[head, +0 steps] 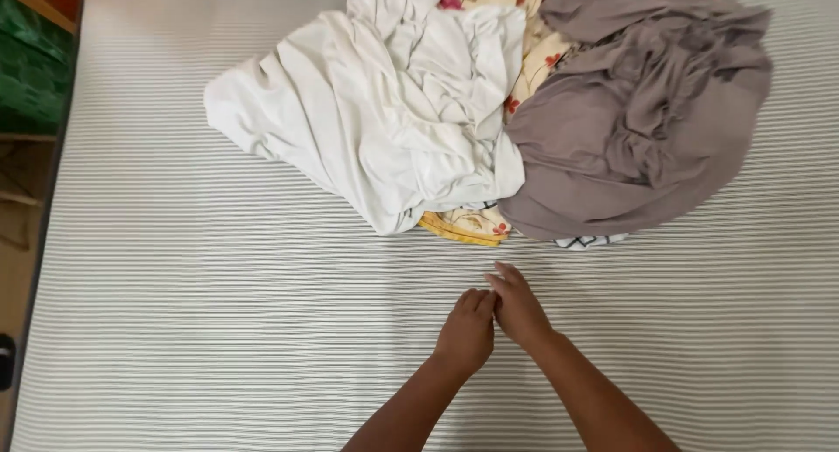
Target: The person folds a white cloth and a black-and-white checkered cloth on a bed. They then place the folded items into a storage area on a shelf.
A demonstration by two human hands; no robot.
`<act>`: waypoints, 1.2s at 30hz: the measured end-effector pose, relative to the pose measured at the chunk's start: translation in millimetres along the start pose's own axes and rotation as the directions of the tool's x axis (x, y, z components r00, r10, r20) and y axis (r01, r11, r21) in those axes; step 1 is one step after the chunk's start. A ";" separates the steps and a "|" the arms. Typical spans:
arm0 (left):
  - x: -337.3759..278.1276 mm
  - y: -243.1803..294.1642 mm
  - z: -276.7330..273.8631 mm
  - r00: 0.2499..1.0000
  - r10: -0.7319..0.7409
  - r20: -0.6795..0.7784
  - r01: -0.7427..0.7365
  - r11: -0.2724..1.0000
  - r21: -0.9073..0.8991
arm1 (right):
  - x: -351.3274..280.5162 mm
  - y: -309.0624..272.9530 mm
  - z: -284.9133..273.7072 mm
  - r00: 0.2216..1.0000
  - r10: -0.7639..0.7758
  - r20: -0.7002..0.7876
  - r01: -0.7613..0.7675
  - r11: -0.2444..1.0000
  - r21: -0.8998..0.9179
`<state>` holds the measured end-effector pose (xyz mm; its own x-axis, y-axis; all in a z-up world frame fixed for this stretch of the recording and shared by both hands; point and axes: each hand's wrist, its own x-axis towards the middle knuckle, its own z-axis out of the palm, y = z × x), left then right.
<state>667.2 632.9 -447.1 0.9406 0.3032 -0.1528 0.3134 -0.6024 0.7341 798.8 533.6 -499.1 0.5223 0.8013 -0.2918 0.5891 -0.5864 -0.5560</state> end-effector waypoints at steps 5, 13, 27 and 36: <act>52.4 -9.5 -5.3 0.991 -0.120 -0.050 0.110 0.978 -0.179 | 69.2 35.4 16.2 0.969 -0.140 -0.206 0.164 0.981 0.104; 184.6 -49.2 -11.9 0.959 -0.190 0.210 0.073 0.882 0.466 | 125.7 91.5 -3.5 0.934 0.187 -0.305 0.018 0.826 0.563; 195.0 -118.3 30.8 0.963 -0.254 -0.093 0.270 0.898 0.348 | 121.7 80.6 -0.4 0.919 0.047 -0.391 0.067 0.960 0.273; 21.9 -58.5 39.6 0.989 -0.147 0.018 0.138 0.960 0.246 | -13.8 100.3 22.9 0.972 0.118 -0.204 -0.061 0.962 0.267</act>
<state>674.6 645.5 -519.6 0.8867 0.3746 -0.2709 0.4623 -0.7177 0.5207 836.5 466.5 -568.6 0.7030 0.6853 -0.1901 0.3705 -0.5811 -0.7246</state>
